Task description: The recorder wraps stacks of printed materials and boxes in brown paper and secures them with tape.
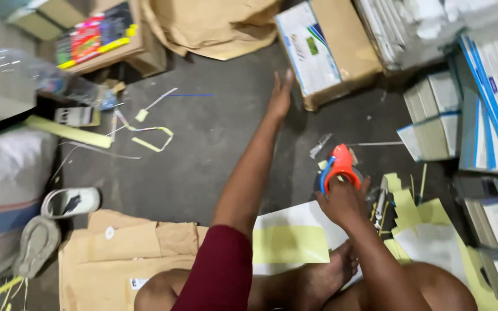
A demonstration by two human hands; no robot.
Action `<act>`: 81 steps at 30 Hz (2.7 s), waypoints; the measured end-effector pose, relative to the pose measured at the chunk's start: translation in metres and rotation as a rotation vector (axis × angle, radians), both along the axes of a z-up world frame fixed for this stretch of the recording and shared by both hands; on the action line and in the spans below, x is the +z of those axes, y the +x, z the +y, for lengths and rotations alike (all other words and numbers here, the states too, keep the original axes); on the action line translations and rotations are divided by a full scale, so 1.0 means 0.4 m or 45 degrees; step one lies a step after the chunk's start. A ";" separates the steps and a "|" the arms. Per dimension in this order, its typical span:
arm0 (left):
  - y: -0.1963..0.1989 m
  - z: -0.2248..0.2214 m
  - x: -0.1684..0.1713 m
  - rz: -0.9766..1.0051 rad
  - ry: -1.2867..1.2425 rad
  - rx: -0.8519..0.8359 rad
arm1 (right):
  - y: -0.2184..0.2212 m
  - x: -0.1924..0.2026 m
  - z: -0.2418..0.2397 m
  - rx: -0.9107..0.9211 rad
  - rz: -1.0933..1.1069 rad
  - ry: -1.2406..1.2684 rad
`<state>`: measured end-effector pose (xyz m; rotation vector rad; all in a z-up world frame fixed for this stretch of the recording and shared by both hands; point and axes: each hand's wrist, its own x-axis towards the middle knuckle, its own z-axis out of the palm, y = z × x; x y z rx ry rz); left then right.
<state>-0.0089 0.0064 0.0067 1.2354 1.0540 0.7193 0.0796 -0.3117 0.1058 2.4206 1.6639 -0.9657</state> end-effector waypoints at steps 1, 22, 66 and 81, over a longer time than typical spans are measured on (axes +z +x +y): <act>-0.036 -0.031 0.005 0.149 0.100 0.084 | 0.004 -0.020 -0.006 -0.014 -0.002 0.057; 0.117 -0.329 -0.004 0.384 0.050 0.342 | 0.102 -0.057 -0.090 -0.090 0.138 0.333; -0.325 -0.649 0.134 0.351 0.711 -0.367 | 0.122 0.081 -0.194 -0.089 0.298 0.650; -0.244 -1.178 0.380 -0.112 1.084 -1.341 | 0.168 0.180 -0.987 -1.120 -0.111 1.989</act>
